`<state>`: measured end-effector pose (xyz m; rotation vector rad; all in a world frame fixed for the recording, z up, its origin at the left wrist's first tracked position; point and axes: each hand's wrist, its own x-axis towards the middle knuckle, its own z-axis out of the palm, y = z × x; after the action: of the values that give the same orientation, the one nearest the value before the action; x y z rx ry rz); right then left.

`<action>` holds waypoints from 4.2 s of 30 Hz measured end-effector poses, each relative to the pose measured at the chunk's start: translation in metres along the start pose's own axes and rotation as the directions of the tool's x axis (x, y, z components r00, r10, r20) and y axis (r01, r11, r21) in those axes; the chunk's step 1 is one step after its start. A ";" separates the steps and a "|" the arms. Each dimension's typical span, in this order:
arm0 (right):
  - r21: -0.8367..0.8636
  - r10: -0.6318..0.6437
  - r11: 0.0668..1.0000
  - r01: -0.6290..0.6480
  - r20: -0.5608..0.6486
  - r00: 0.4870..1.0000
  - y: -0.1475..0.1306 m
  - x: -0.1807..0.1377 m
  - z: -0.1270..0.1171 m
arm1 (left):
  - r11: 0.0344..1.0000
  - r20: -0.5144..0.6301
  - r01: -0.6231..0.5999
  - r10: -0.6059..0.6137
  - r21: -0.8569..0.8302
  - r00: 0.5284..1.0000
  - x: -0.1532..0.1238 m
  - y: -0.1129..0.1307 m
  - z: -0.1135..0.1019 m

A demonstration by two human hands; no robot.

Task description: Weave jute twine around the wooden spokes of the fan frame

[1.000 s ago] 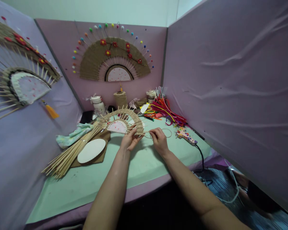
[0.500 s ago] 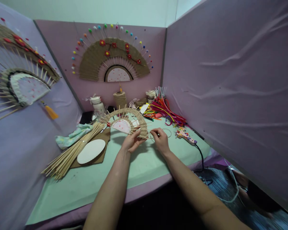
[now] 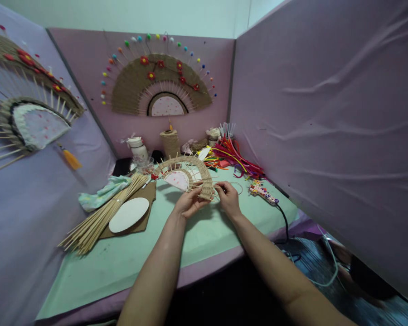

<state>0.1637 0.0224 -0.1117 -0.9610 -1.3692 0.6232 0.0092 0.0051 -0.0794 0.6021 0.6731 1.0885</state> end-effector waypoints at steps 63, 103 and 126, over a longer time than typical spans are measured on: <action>0.217 0.174 0.956 -0.198 0.126 0.977 0.001 0.006 -0.009 | 0.998 0.098 0.039 -0.044 0.048 0.994 -0.005 0.004 -0.006; -0.205 -0.248 0.948 0.245 0.011 0.969 0.016 0.013 -0.042 | 0.992 0.089 0.077 -0.085 0.096 0.992 -0.009 0.009 -0.006; 0.218 -0.072 0.972 0.092 -0.095 0.993 -0.024 0.041 -0.009 | 0.995 0.179 0.081 -0.070 -0.053 0.981 -0.015 0.009 0.001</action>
<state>0.1747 0.0434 -0.0690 -0.7395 -1.2268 0.6494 0.0000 -0.0059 -0.0694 0.6088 0.5028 0.9683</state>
